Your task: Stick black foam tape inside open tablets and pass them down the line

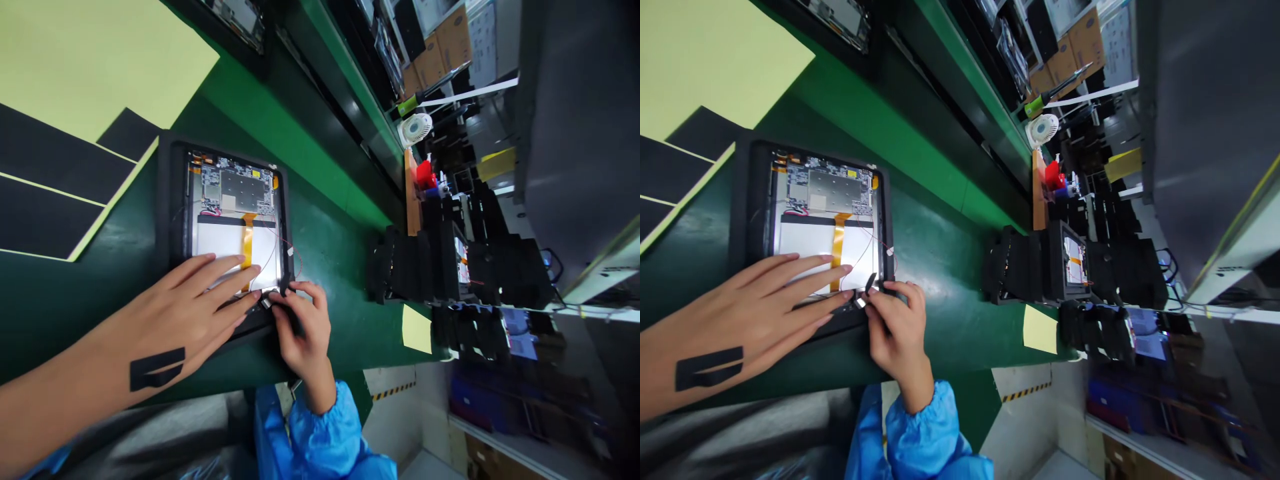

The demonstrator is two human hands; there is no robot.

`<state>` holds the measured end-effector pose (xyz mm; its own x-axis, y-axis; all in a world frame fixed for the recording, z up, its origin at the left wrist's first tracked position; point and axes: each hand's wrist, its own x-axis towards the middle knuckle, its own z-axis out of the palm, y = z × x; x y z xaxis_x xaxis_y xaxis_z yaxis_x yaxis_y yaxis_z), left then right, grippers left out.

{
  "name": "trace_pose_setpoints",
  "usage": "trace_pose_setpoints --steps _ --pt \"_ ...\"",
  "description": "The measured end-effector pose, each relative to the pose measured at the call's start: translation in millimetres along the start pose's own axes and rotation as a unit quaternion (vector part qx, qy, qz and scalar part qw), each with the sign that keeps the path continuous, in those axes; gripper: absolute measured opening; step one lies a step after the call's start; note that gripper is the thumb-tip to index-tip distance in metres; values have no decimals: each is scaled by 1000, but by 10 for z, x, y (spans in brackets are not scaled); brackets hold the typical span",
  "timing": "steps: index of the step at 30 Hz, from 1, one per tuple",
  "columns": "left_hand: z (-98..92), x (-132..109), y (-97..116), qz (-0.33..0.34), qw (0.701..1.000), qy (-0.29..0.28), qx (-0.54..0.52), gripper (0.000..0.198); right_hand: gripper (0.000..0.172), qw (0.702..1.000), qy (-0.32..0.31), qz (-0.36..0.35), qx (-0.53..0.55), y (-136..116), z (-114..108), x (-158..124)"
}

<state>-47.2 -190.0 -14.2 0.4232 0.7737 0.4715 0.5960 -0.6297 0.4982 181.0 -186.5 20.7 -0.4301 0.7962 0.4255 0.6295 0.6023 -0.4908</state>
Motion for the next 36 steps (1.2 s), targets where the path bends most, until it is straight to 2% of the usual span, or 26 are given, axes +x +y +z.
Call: trace_pose_setpoints --steps 2,6,9,16,23,27,30,36 --pt "-16 -1 5 3 1000 -9 15 36 46 999 -12 26 20 25 -14 43" --pt "-23 3 32 -10 1000 -12 11 38 54 996 6 77 45 -20 35 45" --pt "-34 18 43 -19 1000 -8 -5 37 51 995 22 84 42 -61 76 17" --pt "-106 40 21 18 998 -26 62 34 51 992 59 112 28 -145 144 -52" --pt "43 -56 90 39 995 33 81 36 47 988 72 131 24 -167 161 -73" --pt "105 -138 305 -5 999 4 53 41 56 987 80 130 43 -155 147 -140" --pt "170 -186 444 -7 997 2 79 38 63 985 76 134 79 -146 129 -205" --pt "247 -164 451 -11 993 -7 118 38 64 978 65 149 128 -159 97 -253"
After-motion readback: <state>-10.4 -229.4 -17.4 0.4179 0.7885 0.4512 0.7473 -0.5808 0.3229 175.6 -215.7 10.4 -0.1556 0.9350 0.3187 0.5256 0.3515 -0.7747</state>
